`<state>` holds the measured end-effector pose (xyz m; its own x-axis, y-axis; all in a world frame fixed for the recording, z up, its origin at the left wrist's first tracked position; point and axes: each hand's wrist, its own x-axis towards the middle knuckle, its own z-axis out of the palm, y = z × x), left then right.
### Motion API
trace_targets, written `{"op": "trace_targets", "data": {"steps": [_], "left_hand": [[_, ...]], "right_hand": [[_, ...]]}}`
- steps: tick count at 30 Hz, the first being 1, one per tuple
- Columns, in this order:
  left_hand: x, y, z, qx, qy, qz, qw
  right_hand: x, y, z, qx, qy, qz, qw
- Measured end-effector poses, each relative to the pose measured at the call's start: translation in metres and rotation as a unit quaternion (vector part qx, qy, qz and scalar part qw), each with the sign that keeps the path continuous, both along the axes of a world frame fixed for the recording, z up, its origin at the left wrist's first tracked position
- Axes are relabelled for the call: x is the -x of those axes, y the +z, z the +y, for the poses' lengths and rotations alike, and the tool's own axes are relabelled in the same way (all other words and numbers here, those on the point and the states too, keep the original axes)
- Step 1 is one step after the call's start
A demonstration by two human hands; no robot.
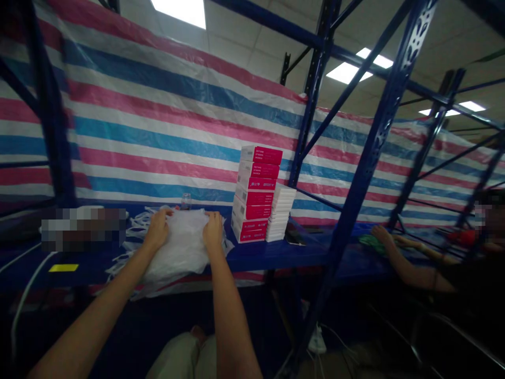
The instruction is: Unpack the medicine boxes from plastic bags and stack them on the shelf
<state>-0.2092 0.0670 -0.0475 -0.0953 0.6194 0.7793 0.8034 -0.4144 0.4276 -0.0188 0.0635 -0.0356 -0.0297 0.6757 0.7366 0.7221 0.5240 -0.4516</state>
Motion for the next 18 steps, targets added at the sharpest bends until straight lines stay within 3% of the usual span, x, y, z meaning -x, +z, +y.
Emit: {"op": "trace_targets", "data": {"steps": [11, 18], "left_hand": [[-0.006, -0.004, 0.012, 0.04, 0.018, 0.07, 0.997], [-0.006, -0.011, 0.015, 0.032, -0.055, 0.041, 0.997]], "right_hand": [[0.001, -0.003, 0.009, 0.009, -0.003, -0.01, 1.0], [0.0, -0.001, 0.004, 0.009, -0.015, -0.025, 1.0]]}}
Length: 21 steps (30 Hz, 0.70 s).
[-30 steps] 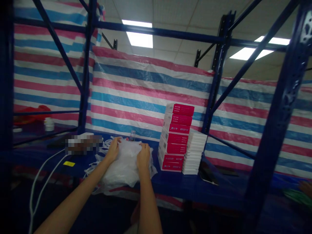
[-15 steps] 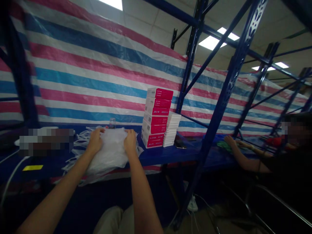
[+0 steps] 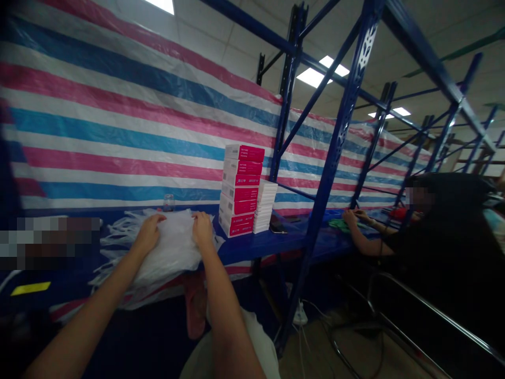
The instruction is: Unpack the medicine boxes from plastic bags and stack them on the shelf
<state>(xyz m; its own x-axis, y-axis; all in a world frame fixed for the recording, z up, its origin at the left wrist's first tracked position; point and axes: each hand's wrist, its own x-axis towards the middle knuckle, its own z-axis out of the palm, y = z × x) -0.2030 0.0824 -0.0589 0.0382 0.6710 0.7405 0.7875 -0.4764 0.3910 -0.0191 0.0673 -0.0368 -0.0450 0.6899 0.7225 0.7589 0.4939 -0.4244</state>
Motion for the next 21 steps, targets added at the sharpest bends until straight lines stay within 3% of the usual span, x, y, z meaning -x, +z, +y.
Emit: {"op": "trace_targets", "data": {"steps": [3, 6, 11, 14, 17, 21], "left_hand": [[-0.001, 0.003, -0.003, -0.009, -0.028, 0.01, 1.0], [0.0, 0.021, -0.009, -0.007, -0.041, 0.091, 0.995], [-0.006, 0.091, -0.031, 0.009, 0.058, 0.286, 0.956], [-0.021, 0.138, -0.05, 0.001, 0.103, 0.368, 0.924], [-0.037, 0.172, -0.068, 0.052, 0.133, 0.397, 0.907], [-0.045, 0.204, -0.088, 0.1, 0.149, 0.387, 0.905]], "right_hand": [[0.002, 0.005, -0.005, 0.006, -0.022, -0.035, 0.999], [0.003, 0.02, -0.012, 0.002, -0.052, -0.079, 0.995], [0.005, 0.07, -0.035, 0.039, -0.062, -0.08, 0.994], [0.013, 0.098, -0.053, 0.091, 0.008, -0.059, 0.994], [0.021, 0.114, -0.068, 0.15, 0.091, -0.022, 0.984], [0.025, 0.118, -0.084, 0.191, 0.099, -0.019, 0.976]]}}
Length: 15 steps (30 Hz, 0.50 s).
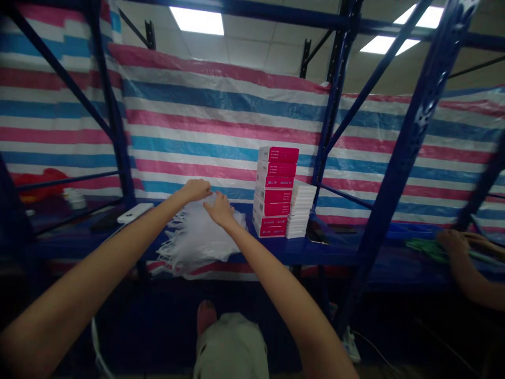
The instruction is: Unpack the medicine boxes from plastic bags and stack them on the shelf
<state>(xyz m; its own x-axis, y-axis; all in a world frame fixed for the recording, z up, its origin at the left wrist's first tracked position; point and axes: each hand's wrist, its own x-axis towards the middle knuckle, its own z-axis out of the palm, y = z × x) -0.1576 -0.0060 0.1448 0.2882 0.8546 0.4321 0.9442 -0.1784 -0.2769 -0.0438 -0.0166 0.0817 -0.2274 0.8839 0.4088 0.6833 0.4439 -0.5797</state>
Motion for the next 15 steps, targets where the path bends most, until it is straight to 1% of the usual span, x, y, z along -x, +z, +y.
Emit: {"op": "trace_targets", "data": {"steps": [4, 7, 9, 13, 14, 15], "left_hand": [[0.005, 0.026, -0.026, 0.03, -0.013, -0.018, 0.999], [0.01, 0.037, -0.048, 0.058, -0.034, -0.018, 0.998], [0.014, 0.038, -0.06, 0.081, -0.036, -0.007, 0.996], [0.02, 0.03, -0.07, 0.172, -0.008, 0.041, 0.984], [0.021, 0.026, -0.072, 0.179, -0.004, 0.059, 0.982], [0.021, 0.022, -0.074, 0.166, -0.005, 0.08, 0.983]], "right_hand": [[-0.011, -0.001, -0.013, 0.017, 0.001, -0.057, 0.998], [-0.032, 0.002, -0.013, -0.015, 0.004, -0.087, 0.996], [-0.05, 0.005, -0.007, -0.043, 0.038, -0.099, 0.993], [-0.082, 0.013, 0.014, -0.064, 0.157, -0.128, 0.977], [-0.088, 0.014, 0.018, -0.062, 0.172, -0.132, 0.974], [-0.091, 0.014, 0.022, -0.055, 0.183, -0.136, 0.972]]}}
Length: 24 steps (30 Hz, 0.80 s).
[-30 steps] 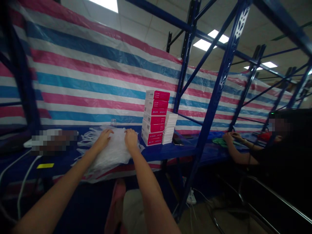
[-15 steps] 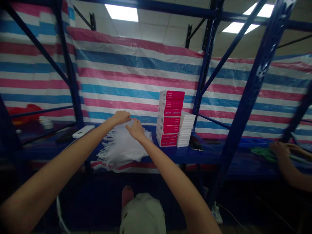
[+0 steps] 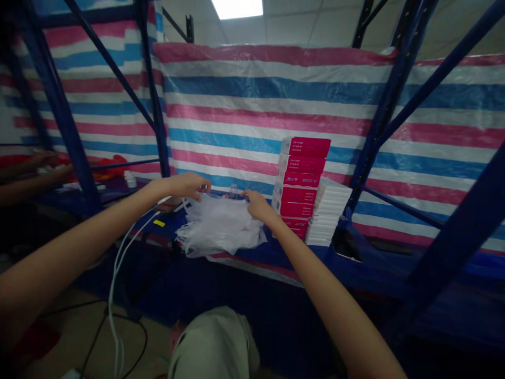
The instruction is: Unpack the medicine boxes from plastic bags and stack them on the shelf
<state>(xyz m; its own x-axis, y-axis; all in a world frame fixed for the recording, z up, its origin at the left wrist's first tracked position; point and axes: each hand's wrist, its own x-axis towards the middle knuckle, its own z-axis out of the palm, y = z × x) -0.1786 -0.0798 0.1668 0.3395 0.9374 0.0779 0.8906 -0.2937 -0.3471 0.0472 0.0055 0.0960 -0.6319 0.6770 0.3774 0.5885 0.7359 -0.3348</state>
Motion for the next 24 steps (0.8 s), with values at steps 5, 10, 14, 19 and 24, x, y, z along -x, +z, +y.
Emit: {"op": "trace_targets", "data": {"steps": [5, 10, 14, 19, 24], "left_hand": [[-0.022, -0.026, -0.022, -0.229, -0.053, 0.112, 0.966], [-0.054, -0.071, -0.049, -0.219, -0.236, 0.205, 0.924], [-0.054, -0.099, -0.04, -0.195, -0.226, 0.175, 0.938], [-0.032, -0.089, -0.01, -0.139, 0.039, 0.125, 0.982], [-0.035, -0.069, 0.002, 0.007, 0.117, 0.107, 0.987]], "right_hand": [[0.0, -0.006, 0.009, 0.02, 0.05, -0.007, 0.999], [0.012, -0.009, 0.011, 0.024, 0.06, 0.021, 0.998], [0.013, 0.001, 0.008, 0.103, 0.098, -0.034, 0.989], [0.007, 0.016, 0.001, -0.027, 0.026, -0.225, 0.974], [0.013, 0.033, 0.002, -0.146, -0.156, -0.375, 0.902]]}}
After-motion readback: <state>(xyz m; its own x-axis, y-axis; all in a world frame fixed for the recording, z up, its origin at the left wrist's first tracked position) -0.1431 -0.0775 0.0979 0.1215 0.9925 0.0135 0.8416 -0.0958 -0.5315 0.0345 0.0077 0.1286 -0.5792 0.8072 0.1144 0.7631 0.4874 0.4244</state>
